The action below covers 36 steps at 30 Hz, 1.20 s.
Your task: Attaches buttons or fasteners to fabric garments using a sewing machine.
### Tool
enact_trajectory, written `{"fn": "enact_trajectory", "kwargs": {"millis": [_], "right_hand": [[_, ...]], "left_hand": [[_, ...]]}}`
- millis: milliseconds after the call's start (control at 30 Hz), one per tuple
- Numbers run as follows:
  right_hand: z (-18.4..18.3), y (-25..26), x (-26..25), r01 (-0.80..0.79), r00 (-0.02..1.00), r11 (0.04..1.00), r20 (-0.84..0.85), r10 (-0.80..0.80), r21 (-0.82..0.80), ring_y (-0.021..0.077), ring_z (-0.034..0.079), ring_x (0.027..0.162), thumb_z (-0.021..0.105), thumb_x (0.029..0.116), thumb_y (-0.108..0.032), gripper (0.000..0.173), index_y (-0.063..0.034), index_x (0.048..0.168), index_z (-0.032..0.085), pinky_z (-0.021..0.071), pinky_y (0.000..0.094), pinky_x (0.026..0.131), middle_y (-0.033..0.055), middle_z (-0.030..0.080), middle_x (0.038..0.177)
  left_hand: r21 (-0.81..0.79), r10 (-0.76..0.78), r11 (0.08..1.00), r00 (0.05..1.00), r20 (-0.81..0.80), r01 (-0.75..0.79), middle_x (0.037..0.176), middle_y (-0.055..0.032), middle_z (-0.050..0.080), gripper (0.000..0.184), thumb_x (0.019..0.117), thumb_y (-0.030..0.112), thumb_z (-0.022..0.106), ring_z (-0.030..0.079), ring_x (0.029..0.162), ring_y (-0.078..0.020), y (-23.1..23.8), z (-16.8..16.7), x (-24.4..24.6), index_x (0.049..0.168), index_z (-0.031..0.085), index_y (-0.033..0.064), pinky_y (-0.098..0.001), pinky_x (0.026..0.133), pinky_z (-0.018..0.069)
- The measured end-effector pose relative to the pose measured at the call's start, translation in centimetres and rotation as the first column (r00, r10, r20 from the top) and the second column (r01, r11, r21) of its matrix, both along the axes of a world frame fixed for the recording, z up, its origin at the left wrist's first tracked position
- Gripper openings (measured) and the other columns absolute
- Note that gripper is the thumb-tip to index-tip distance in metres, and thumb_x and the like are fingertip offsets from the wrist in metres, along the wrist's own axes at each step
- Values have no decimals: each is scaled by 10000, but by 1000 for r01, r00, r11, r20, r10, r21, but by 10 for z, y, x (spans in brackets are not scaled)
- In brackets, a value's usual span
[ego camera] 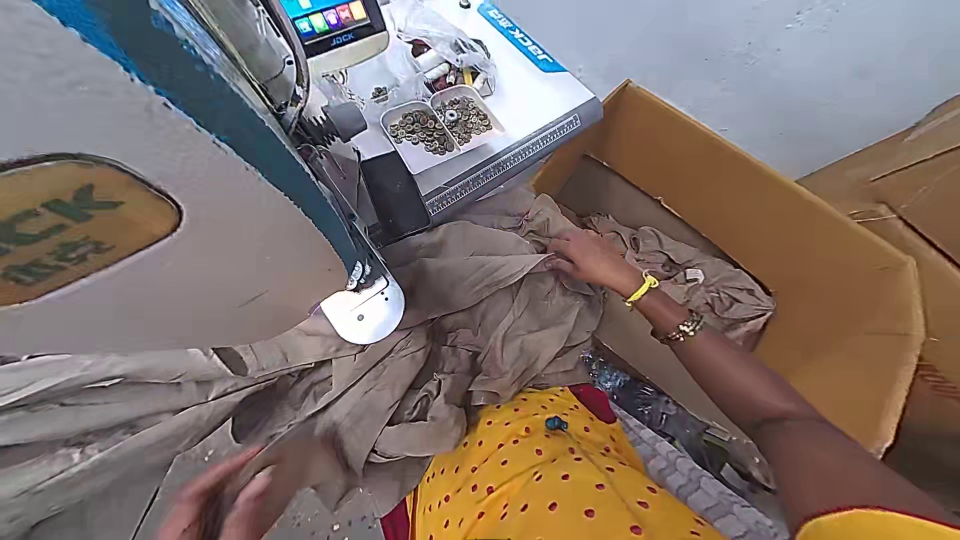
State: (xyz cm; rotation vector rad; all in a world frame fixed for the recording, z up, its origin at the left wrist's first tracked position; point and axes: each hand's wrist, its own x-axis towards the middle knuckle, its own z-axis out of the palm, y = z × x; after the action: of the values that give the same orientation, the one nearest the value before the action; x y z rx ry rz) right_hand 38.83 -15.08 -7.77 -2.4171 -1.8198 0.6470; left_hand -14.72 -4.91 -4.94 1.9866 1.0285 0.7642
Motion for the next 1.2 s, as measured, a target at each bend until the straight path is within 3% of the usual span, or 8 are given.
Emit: {"fn": "enact_trajectory", "kwargs": {"millis": [167, 233, 433, 567, 733, 867, 1000, 1200], "right_hand": [[82, -14, -121, -179, 961, 921, -141, 239, 345, 350, 646, 579, 496, 1063, -301, 333, -12, 1030, 657, 507, 545, 540, 138, 598, 627], [79, -16, -171, -345, 875, 814, -153, 459, 468, 277, 603, 480, 549, 1021, -278, 262, -39, 1005, 657, 480, 456, 440, 78, 552, 560], [56, -8, -201, -445, 484, 748, -571, 663, 493, 220, 686, 653, 651, 1001, -285, 274, -29, 994, 747, 554, 437, 633, 93, 705, 730], [66, 20, -201, -199, 708, 755, -441, 552, 624, 154, 675, 728, 628, 1015, -254, 227, -61, 1068, 734, 569, 328, 656, 78, 718, 918], [74, 53, -240, -278, 799, 661, -214, 561, 697, 264, 721, 975, 768, 905, -243, 515, -132, 1386, 621, 607, 399, 678, 150, 627, 1355], [71, 67, -244, -270, 772, 604, -206, 601, 750, 205, 708, 801, 659, 983, -199, 143, -76, 997, 731, 567, 353, 653, 83, 720, 900], [73, 65, -240, -306, 787, 499, -79, 612, 811, 189, 685, 751, 617, 1018, -220, 221, -66, 894, 717, 551, 312, 620, 66, 695, 820], [98, 59, -226, -107, 729, 399, -201, 654, 911, 139, 676, 807, 605, 1034, -179, 221, -22, 917, 707, 556, 243, 729, 98, 698, 848]], "left_hand": [[-332, -376, 835, 895, 240, 439, 1278, -53, 692, 849, 1001, 702, 323, 661, 1163, -108, -30, 4, 155, 1333, 586, -34, -328, 990, 557], [-587, -154, 734, 926, 345, 341, 1047, 87, 710, 692, 1016, 661, 365, 672, 978, 3, -52, 16, 182, 1248, 577, 44, -244, 887, 565], [-687, 533, 711, 752, 388, -150, 894, 54, 744, 247, 1093, 145, 344, 723, 815, -32, -18, 31, 124, 1170, 570, 79, -238, 758, 621], [-690, 508, 710, 778, 369, -136, 914, 43, 764, 204, 1053, 194, 464, 737, 838, -54, -38, 25, 79, 1175, 587, 85, -258, 794, 627], [-624, 375, 781, 825, 424, -35, 942, 55, 771, 235, 990, 343, 645, 733, 876, -50, -48, 20, 69, 1109, 683, 143, -258, 845, 608], [-540, 345, 830, 889, 302, -139, 957, 61, 763, 229, 1009, 278, 596, 725, 877, -30, -46, 22, 61, 1155, 655, 111, -236, 838, 605], [111, 317, 943, 948, 0, -315, 1345, -192, 582, 841, 894, 567, 684, 553, 1248, -209, -33, 18, 70, 1411, 470, -60, -403, 1021, 480], [187, -30, 982, 971, 237, -16, 1129, 22, 735, 200, 1011, 274, 585, 602, 1234, -81, -14, 18, 125, 969, 709, 123, -306, 1106, 449]]}}
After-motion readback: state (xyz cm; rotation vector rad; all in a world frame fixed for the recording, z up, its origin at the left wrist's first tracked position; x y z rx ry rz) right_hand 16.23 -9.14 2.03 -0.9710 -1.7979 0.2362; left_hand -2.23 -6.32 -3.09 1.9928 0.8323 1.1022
